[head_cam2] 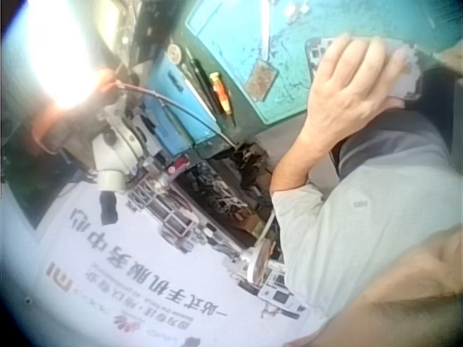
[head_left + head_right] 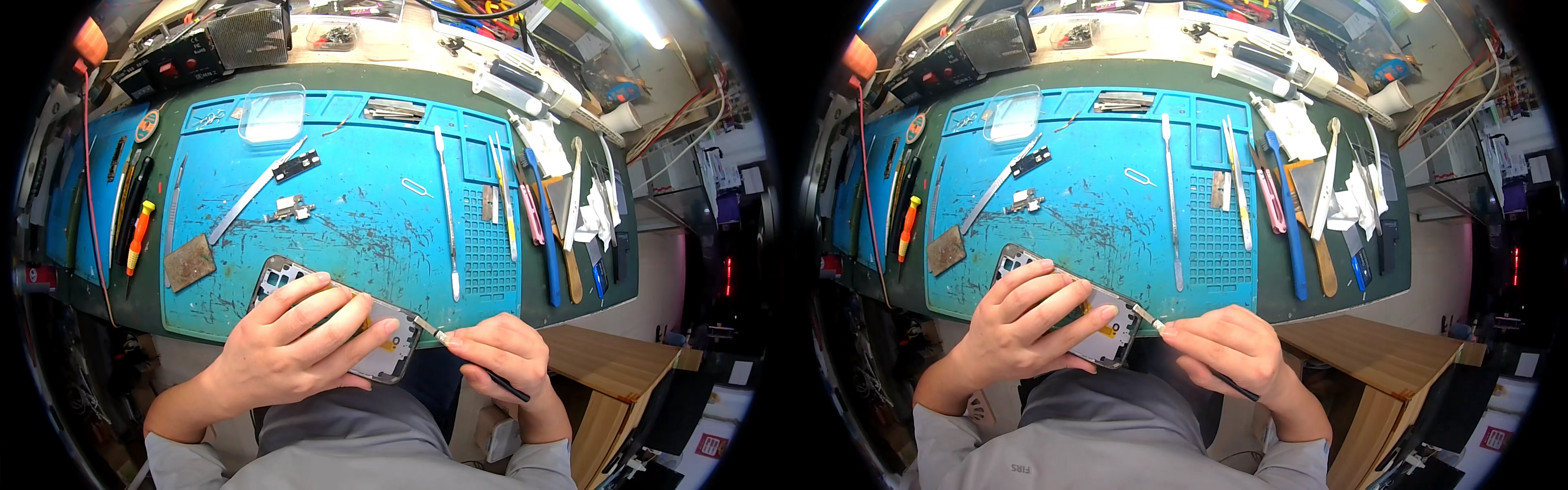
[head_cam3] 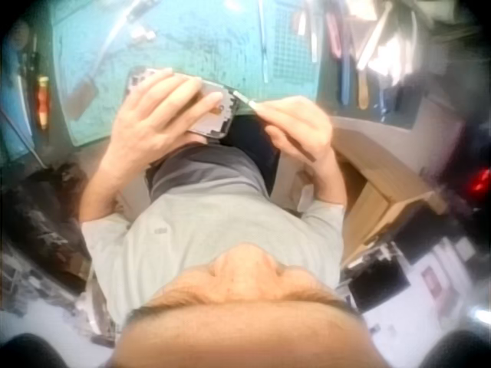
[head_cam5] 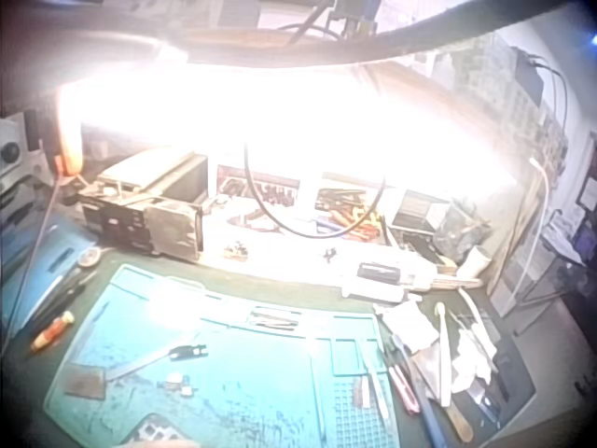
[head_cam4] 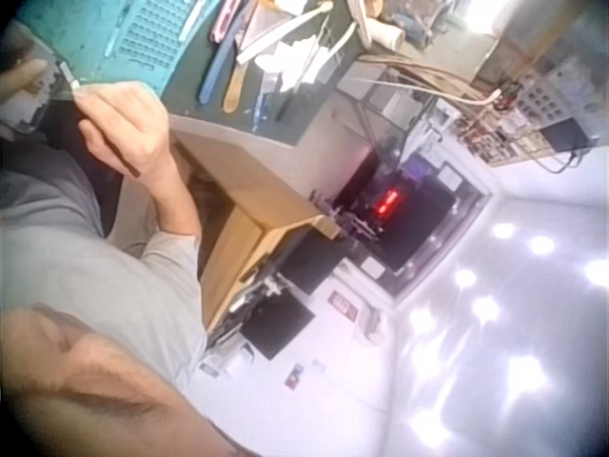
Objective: The person uses a small brush to clean the interior of a disassembled smartphone back housing, focusing on the camera module area and adhesive residue. They then pick up a small component from a plastic bag and place it on the workbench.
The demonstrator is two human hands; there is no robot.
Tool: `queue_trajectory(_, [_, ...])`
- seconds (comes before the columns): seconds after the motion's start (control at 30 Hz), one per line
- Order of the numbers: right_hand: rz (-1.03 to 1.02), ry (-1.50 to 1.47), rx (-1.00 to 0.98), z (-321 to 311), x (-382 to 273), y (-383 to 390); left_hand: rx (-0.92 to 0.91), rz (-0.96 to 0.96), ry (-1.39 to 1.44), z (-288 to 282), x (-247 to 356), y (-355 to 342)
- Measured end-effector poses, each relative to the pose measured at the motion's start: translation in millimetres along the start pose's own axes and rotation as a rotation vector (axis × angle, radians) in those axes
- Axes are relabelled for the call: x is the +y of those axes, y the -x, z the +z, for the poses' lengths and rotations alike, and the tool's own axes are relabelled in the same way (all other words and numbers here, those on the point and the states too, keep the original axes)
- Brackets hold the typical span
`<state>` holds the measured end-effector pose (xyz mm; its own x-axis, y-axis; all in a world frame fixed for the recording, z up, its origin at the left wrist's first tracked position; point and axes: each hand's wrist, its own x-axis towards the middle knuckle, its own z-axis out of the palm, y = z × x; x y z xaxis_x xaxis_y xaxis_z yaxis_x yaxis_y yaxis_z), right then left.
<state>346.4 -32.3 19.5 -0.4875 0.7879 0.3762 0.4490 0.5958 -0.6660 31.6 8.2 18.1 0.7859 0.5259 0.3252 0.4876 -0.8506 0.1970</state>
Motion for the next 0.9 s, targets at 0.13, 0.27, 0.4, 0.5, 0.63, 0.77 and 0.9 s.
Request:
queue_trajectory(0.13, [-0.008, 0.006, 0.012, 1.7, 1.1, 1.6, 0.002, 0.002, -0.004, -0.1, -0.2, 0.1])
queue_trajectory(0.27, [-0.010, 0.017, 0.000, 0.8, 1.1, 2.0, 0.013, -0.002, 0.009, -0.5, 0.1, -0.1])
queue_trajectory(0.4, [-0.010, 0.026, 0.012, 2.0, 0.4, 2.0, 0.006, -0.001, 0.003, -0.1, -0.3, 0.5])
queue_trajectory(0.5, [0.002, 0.011, 0.007, 0.5, -0.4, -0.7, 0.004, 0.001, 0.003, 0.1, -0.4, 0.7])
queue_trajectory(0.63, [0.014, 0.010, -0.005, -0.6, -1.6, -1.4, 0.000, -0.003, 0.007, 0.5, 0.1, 0.8])
queue_trajectory(0.77, [0.017, -0.001, -0.007, -1.0, -0.9, -1.0, 0.001, -0.003, 0.005, 0.1, -0.3, 0.2])
queue_trajectory(0.9, [-0.004, 0.004, -0.003, 0.0, 0.6, 0.0, 0.013, -0.018, 0.018, -0.9, 1.7, -0.5])
